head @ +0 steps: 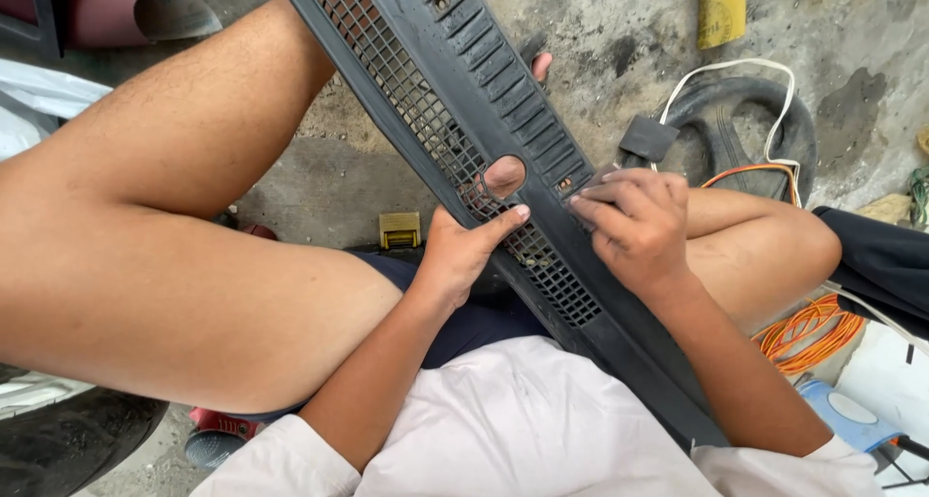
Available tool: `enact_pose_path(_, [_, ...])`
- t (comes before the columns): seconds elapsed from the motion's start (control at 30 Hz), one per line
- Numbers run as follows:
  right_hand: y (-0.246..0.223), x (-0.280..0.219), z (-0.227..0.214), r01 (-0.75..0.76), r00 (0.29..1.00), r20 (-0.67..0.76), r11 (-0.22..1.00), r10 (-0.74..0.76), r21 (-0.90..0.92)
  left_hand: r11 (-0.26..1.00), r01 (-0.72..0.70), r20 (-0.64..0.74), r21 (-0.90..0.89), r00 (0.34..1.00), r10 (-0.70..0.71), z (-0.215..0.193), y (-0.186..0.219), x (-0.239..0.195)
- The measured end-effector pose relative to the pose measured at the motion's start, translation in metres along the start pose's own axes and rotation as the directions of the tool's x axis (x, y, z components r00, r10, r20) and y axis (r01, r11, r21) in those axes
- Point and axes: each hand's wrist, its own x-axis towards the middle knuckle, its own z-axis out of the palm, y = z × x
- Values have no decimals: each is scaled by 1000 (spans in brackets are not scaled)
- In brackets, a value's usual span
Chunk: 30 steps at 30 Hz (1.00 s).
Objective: The person sands a plastic car cowl vent grille manually with sandpaper.
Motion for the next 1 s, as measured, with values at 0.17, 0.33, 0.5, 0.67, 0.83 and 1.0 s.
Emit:
enact_pose_path(0.17, [-3, -7, 11, -16, 1000, 14, 998, 15, 66, 1000, -14, 18, -20, 1000, 14, -2, -10, 4])
enact_pose_path(0.33, [15, -1, 8, -54, 998, -19, 999, 53, -9, 1000, -6, 3, -9, 1000, 6, -1, -3, 2])
enact_pose_path(0.5, [9, 0, 7, -20, 1000, -19, 999, 19, -46, 1000, 4, 37, 4, 999, -4, -2, -4, 1])
enact_pose_path(0.67, [-3, -4, 9, -51, 999, 0, 997, 51, 51, 1000, -14, 18, -10, 1000, 14, -3, -8, 2])
enact_pose_path(0.83, [7, -12, 11, -107, 994, -8, 994, 108, 10, 1000, -3, 60, 20, 998, 2, 1, 8, -2])
enact_pose_path(1.0, [13, -14, 7, -93, 996, -7, 995, 93, 32, 1000, 24, 50, 17, 998, -25, 2, 5, -2])
